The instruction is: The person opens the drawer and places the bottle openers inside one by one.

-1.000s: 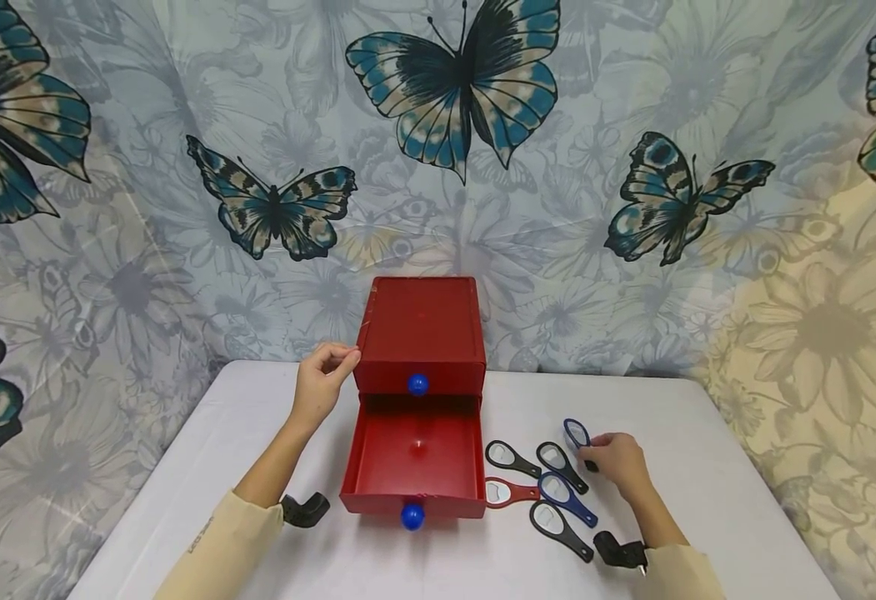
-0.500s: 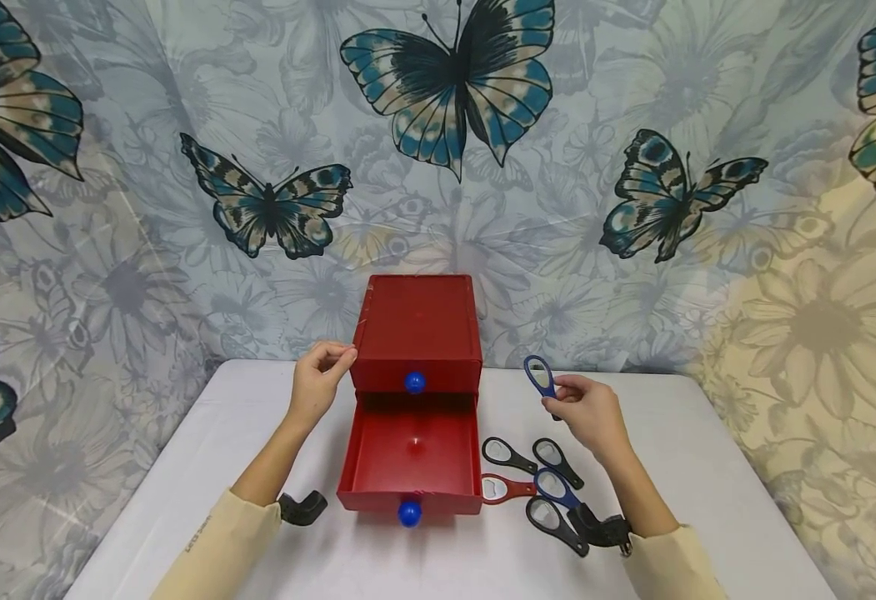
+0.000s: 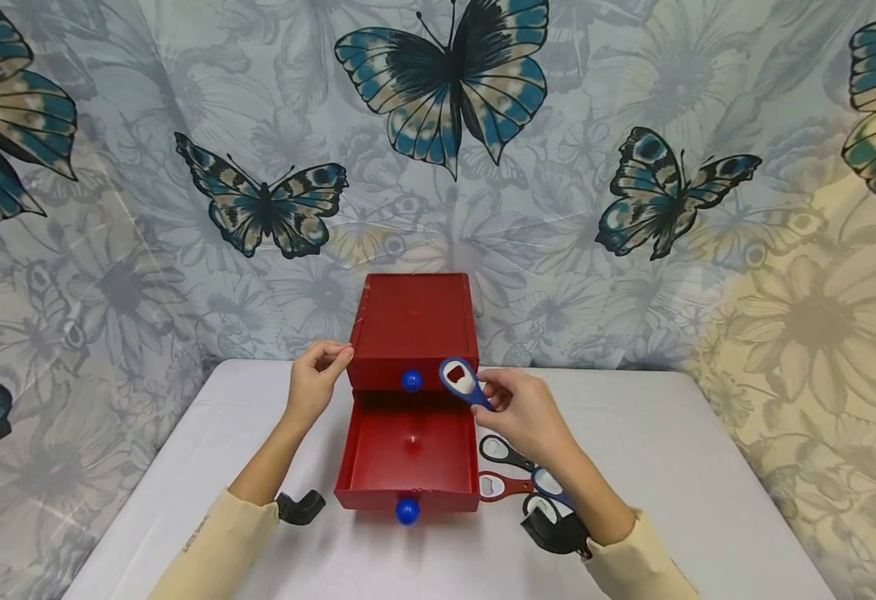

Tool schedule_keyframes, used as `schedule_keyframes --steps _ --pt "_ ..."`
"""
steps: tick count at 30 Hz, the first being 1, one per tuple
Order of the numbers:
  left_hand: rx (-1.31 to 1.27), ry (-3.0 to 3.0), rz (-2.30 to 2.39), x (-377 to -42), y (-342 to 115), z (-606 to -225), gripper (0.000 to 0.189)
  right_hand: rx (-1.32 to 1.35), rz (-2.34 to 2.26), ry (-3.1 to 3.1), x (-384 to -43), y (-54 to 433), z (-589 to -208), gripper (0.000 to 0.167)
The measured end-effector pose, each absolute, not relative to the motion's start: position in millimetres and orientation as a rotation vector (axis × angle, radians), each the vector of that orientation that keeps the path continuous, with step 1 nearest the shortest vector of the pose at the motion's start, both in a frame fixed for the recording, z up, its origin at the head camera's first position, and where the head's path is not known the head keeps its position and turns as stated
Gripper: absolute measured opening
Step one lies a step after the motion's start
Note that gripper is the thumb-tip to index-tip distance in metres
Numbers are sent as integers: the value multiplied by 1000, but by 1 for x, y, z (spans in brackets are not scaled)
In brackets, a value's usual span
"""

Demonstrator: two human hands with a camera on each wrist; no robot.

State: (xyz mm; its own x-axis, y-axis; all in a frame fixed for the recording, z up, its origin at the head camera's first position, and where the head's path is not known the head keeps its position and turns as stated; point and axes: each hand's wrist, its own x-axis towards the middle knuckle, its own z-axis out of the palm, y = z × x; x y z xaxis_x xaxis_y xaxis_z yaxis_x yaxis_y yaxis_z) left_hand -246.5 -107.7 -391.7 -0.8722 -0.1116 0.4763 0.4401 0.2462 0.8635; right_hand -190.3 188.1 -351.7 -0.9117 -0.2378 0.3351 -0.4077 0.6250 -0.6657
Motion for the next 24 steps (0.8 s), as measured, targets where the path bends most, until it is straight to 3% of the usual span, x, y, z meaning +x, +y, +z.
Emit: schedule_keyframes --steps 12,19,24 --pt "-301 -2069 -1645 -245 -110 -389 13 884 1078 -2858 -199 113 -385 28" --pt "-336 -2052 -1648 -247 -109 -390 14 934 891 -3035 -202 82 -409 35" --pt "-306 -2061 -1658 -247 -108 -392 14 908 826 -3108 -203 74 -422 30"
